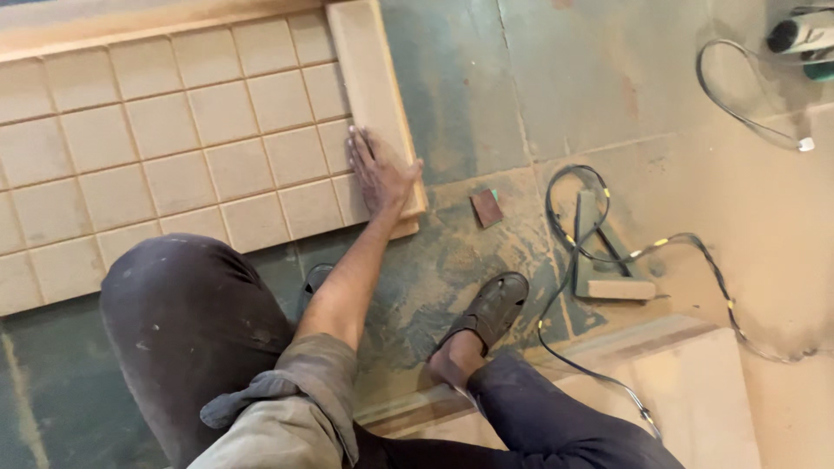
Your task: The person sands wooden boards by hand using a sanding block and then uses an angle grinder with a sanding disc to smooth the edges and surfaces of a large paneled wooden piece.
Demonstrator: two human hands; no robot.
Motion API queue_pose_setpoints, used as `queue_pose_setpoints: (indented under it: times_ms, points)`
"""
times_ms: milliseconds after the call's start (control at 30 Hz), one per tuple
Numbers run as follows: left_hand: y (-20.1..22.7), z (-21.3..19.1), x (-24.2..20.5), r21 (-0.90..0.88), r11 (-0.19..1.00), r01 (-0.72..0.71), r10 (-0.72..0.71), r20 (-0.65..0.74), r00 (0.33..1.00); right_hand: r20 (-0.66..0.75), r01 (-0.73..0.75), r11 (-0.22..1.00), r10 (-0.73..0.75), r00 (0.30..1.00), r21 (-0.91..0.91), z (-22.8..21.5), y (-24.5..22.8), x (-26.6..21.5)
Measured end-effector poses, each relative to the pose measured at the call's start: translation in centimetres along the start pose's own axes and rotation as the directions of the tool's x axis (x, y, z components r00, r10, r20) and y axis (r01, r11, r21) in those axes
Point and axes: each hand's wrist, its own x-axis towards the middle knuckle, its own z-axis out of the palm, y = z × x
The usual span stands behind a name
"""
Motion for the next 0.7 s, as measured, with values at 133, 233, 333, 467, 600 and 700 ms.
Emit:
queue_pose_setpoints:
  times_ms: [133,233,333,467,600,700]
  points:
    - [0.5,0.8,0.2,-0.031,0.999,0.035,-0.037,-0.058,0.998,-0.024,0.020,0.998,-0.022,0.999,-0.058,-0.3,-2.4,0.7]
    - [0.7,0.8,0.5,-0.075,0.997,0.017,-0.021,-0.047,0.999,-0.042,0.058,0.995,-0.061,0.997,-0.078,0.2,-4.3,2.3]
    - [0.9,1.4,0.7,-0.052,0.999,0.001,-0.004,-0.066,0.998,-0.092,0.068,0.992,-0.077,0.993,-0.103,1.3,-4.6,3.2]
    - [1.5,1.7,1.0,-0.048,0.998,0.030,-0.034,-0.096,0.995,-0.176,0.132,0.974,-0.165,0.971,-0.184,1.8,-6.8,3.1]
    - [1.4,2.0,1.0,0.000,0.999,0.037,-0.036,-0.085,0.996,-0.131,0.356,0.813,-0.459,0.879,-0.461,-1.2,-12.3,0.3]
    - [0.5,2.8,2.0,0.034,0.998,0.046,-0.044,-0.071,0.997,0.247,0.531,0.537,-0.512,0.823,-0.656,1.1,-15.8,5.0]
